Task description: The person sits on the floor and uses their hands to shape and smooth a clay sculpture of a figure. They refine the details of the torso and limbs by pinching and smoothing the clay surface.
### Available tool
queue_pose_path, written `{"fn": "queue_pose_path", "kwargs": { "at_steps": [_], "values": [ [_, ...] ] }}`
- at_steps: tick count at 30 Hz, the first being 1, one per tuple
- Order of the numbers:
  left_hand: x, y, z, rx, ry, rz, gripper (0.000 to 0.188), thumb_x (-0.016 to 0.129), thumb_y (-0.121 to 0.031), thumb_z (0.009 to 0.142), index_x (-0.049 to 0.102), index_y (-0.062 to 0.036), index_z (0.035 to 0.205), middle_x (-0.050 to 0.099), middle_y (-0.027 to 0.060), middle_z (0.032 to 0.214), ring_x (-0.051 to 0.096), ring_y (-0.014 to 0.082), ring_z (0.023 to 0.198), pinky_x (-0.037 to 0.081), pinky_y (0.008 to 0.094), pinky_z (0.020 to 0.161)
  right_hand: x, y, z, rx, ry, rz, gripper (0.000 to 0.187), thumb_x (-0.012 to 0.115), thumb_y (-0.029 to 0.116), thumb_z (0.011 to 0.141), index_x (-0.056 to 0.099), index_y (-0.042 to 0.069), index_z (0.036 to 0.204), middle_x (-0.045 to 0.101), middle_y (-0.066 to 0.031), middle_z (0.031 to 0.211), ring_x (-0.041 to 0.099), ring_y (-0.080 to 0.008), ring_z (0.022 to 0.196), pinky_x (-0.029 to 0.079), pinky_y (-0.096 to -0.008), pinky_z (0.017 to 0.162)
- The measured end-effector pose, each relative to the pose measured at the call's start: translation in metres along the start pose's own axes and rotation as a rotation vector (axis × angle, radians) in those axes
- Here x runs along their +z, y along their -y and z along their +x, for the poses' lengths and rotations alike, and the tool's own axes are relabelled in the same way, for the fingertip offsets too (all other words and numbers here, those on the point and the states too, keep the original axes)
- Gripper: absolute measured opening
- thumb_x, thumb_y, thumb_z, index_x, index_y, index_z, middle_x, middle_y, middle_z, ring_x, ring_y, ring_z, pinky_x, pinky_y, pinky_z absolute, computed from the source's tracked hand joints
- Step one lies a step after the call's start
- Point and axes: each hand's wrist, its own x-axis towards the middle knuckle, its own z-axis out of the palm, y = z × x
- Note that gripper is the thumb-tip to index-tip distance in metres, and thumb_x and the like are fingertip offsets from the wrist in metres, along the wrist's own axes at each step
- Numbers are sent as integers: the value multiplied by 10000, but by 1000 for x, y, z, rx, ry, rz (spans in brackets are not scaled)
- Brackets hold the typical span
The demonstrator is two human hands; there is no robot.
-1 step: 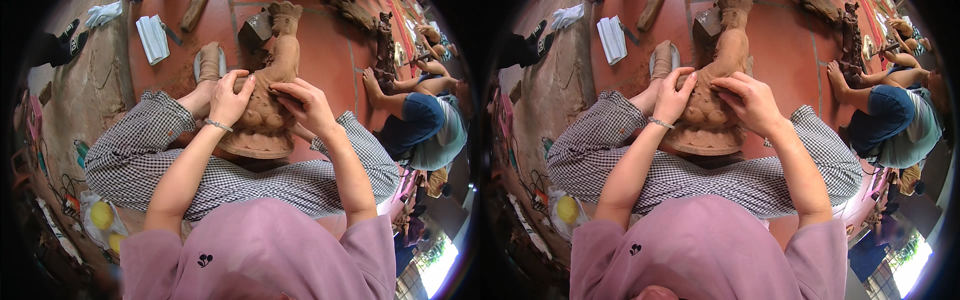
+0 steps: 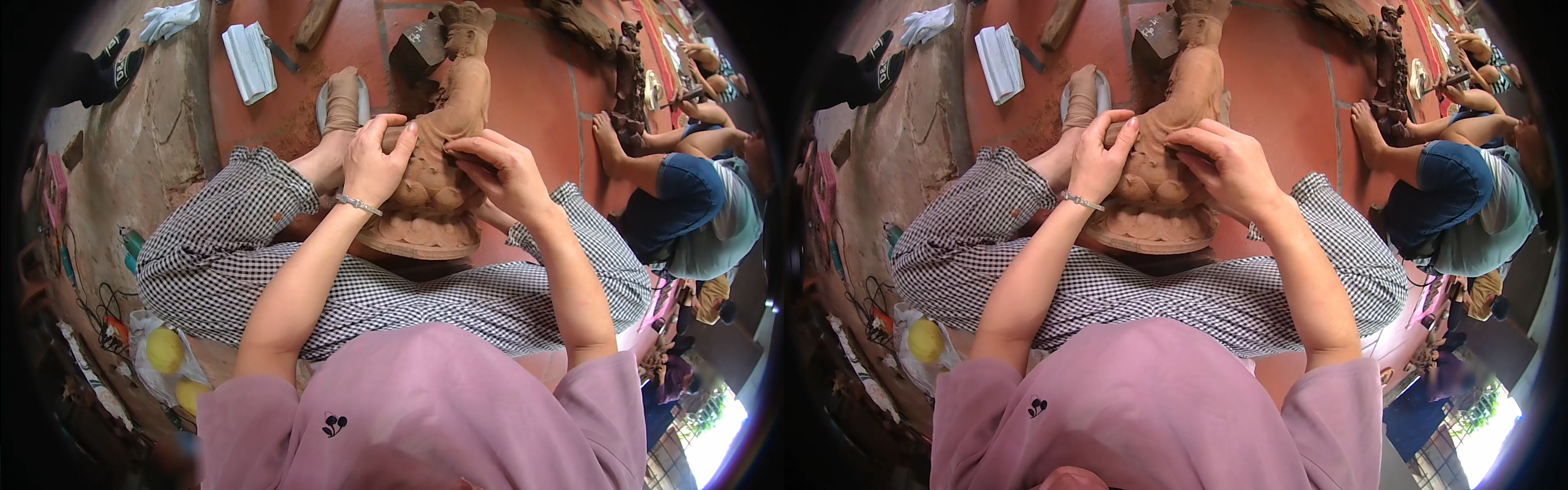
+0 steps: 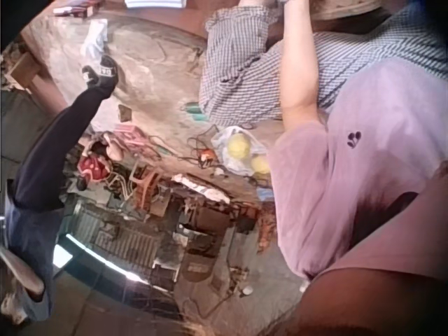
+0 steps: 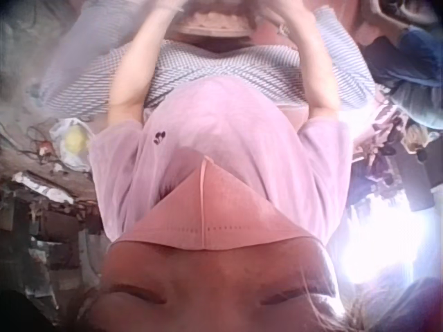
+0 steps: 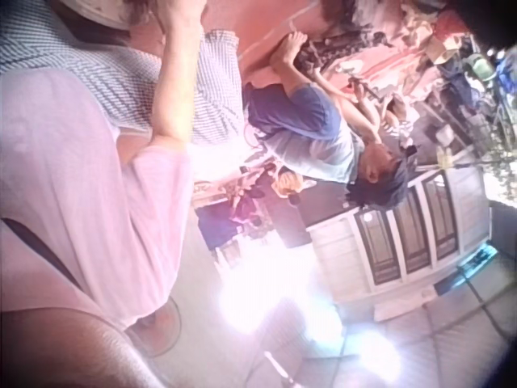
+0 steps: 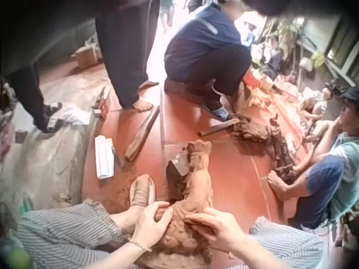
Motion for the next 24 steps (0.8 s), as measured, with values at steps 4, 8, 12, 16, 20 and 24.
{"fn": "queue_pose_path", "kwargs": {
  "at_steps": [4, 8, 12, 16, 20, 24],
  "values": [
    [1, -7, 0, 7, -48, 3, 344, 688, -363, 939, 723, -30, 1014, 737, 184, 995, 698, 357, 955, 535, 426, 823, -5, -4, 0, 42, 78, -26, 164, 744, 122, 892, 730, 74, 1048, 680, -88, 962, 691, -313, 876, 568, -387, 749],
    [0, -8, -2, -31, -58, -30, 334, 688, -355, 935, 725, -29, 996, 739, 182, 969, 706, 358, 917, 540, 421, 803, 3, 2, 1, -37, 38, -52, 145, 748, 105, 882, 716, 51, 1013, 660, -106, 935, 680, -325, 849, 562, -395, 723],
    [5, -10, -2, -17, -90, -4, 324, 689, -347, 931, 725, -30, 986, 737, 177, 959, 706, 357, 909, 539, 425, 789, 19, 0, 5, -110, -42, -88, 121, 739, 93, 875, 699, 34, 973, 623, -125, 899, 656, -341, 811, 551, -411, 706],
    [4, -9, -1, -19, -96, -13, 313, 691, -341, 926, 725, -34, 976, 734, 173, 943, 704, 356, 900, 539, 428, 784, 31, 11, 22, -63, -99, -141, 97, 731, 98, 871, 682, 32, 923, 612, -124, 890, 646, -350, 809, 542, -424, 694],
    [4, -9, -3, -13, -105, 11, 295, 672, -332, 939, 721, -42, 961, 731, 170, 936, 702, 358, 892, 537, 433, 778, 21, 14, 3, -36, -84, -173, 93, 731, 81, 872, 670, 21, 906, 610, -131, 880, 640, -357, 785, 532, -426, 675],
    [8, -11, -1, -4, -115, 21, 283, 643, -319, 960, 715, -46, 943, 727, 173, 922, 699, 365, 880, 534, 440, 769, 35, 8, 21, -80, -136, -156, 89, 736, 57, 876, 678, 15, 929, 629, -130, 873, 648, -348, 749, 526, -404, 648]
  ]
}}
